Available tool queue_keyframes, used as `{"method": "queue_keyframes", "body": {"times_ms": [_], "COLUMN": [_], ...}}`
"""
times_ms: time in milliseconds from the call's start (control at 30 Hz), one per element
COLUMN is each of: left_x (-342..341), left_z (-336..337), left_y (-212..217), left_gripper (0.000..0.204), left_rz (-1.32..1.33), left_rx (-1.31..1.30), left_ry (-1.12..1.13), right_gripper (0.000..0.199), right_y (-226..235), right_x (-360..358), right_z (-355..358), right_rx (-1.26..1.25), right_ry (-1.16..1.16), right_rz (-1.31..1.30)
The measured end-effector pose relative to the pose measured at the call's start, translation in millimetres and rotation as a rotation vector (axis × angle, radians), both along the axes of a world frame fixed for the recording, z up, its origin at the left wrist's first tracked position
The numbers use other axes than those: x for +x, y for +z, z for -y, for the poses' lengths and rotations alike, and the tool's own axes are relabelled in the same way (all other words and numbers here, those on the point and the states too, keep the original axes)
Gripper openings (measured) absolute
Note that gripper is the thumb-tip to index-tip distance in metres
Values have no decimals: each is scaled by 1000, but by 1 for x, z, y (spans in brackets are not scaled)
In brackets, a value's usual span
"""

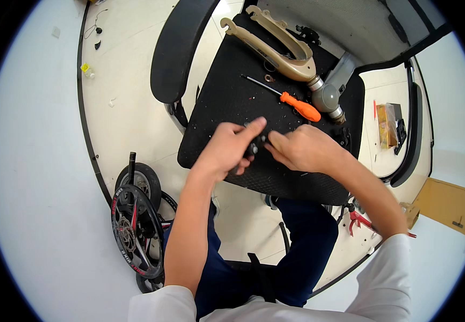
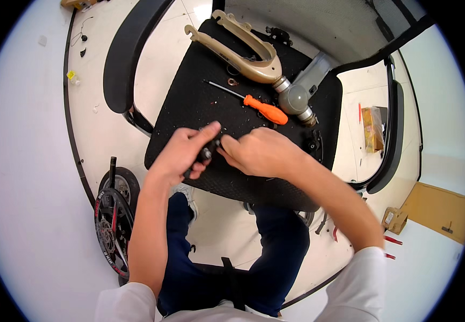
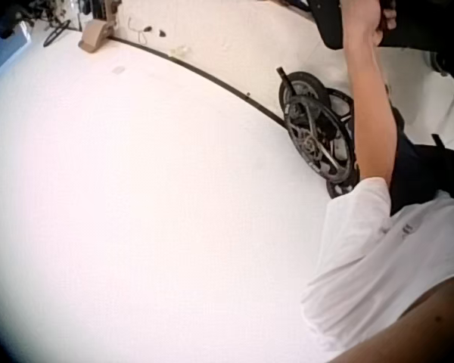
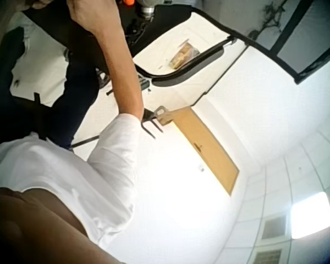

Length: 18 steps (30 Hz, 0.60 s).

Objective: The person assembles a small mechanical component using an Allen key and screwdriver. They insert and tighten screws, attach small metal pieces, and repeatedly adjust the assembly on a black work mat.

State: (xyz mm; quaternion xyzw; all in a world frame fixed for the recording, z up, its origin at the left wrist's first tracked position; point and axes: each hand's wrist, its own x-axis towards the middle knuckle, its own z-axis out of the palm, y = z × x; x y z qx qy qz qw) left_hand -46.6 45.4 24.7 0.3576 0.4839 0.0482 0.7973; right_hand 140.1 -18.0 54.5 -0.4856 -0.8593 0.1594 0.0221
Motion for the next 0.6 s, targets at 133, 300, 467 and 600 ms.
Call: {"method": "queue_keyframes", "body": {"times_ms": [133,300,467,600], "left_x": [6,-4,8,9], "left_z": [6,-3,-6,-1], "left_y": [5,-4,-4,-13], "left_gripper": [49,49,53,56], "left_rz": [-7,109,185,123], "left_rx": [43,75,211,470], "left_ry": [-148,132,271,282], "right_gripper": [33,31,31,29], "right_y": [12,37,-10,-35], "right_x": [20,1,-41,-62], "right_z": [-7,-20,3,4], "right_rx": [29,106,-151,-140], "right_ry": [302,-358,-1097,-1101], "right_rz": [191,-347,-987,-976]}}
